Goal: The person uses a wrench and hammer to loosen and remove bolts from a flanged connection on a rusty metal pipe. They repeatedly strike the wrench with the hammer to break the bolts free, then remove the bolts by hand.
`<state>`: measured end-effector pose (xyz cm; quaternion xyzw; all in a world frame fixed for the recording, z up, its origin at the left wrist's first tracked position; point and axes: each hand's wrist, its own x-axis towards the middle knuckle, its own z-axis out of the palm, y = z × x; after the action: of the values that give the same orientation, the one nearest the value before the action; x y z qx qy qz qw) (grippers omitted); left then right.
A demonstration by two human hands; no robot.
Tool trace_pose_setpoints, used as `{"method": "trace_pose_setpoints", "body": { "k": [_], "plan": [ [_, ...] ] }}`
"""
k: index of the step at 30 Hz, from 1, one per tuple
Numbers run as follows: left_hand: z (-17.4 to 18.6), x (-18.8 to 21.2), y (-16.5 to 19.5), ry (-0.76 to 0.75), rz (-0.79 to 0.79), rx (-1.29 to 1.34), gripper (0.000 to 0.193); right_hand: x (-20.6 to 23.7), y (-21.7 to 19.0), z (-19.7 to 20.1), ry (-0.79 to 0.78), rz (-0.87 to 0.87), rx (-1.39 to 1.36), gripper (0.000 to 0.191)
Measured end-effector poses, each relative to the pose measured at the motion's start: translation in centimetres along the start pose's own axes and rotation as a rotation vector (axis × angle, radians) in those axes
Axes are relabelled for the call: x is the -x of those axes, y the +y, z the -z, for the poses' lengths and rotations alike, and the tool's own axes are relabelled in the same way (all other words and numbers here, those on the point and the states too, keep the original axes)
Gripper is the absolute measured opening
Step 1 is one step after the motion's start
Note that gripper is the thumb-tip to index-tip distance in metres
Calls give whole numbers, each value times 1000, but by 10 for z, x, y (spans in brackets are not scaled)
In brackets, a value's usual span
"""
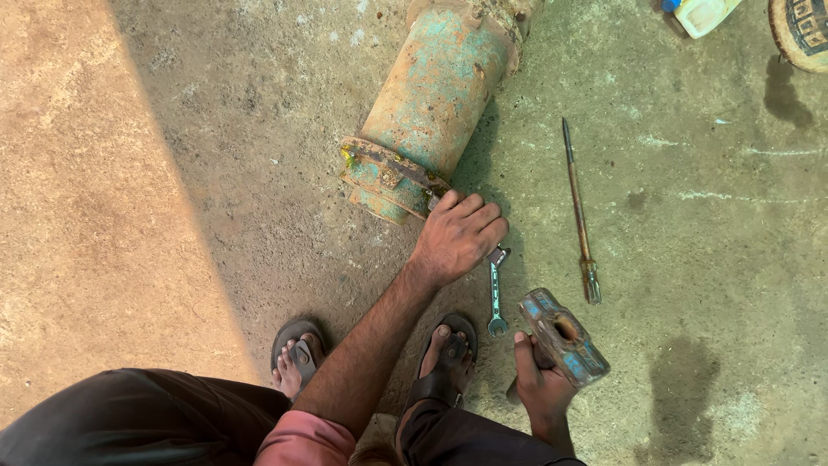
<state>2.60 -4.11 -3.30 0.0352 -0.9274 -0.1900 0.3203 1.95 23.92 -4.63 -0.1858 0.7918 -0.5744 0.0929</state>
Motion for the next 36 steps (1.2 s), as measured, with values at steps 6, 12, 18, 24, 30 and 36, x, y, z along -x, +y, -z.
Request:
{"method": "trace_pose_setpoints", "body": {
  "k": [6, 12, 18, 24, 30, 36],
  "plan": [
    [-10, 3, -4, -4, -2, 33, 10, -31, -12, 39, 55, 328, -597, 12],
    [-12, 7, -7, -28, -1, 26, 12, -46, 16, -19, -278, 48, 271, 5],
    [-5, 18, 6, -94, 29, 28, 14, 4, 18, -22, -142, -61, -3, 20],
    [-2, 5, 13, -36, 12, -17, 11, 6, 31, -24, -149, -82, -83, 58],
    [8, 0, 9, -70, 22, -52, 10, 3, 28, -26, -162, -107, -99, 65],
    [9, -1, -1, -30, 13, 13, 13, 1, 20, -27, -155, 28, 11, 59]
  ]
}}
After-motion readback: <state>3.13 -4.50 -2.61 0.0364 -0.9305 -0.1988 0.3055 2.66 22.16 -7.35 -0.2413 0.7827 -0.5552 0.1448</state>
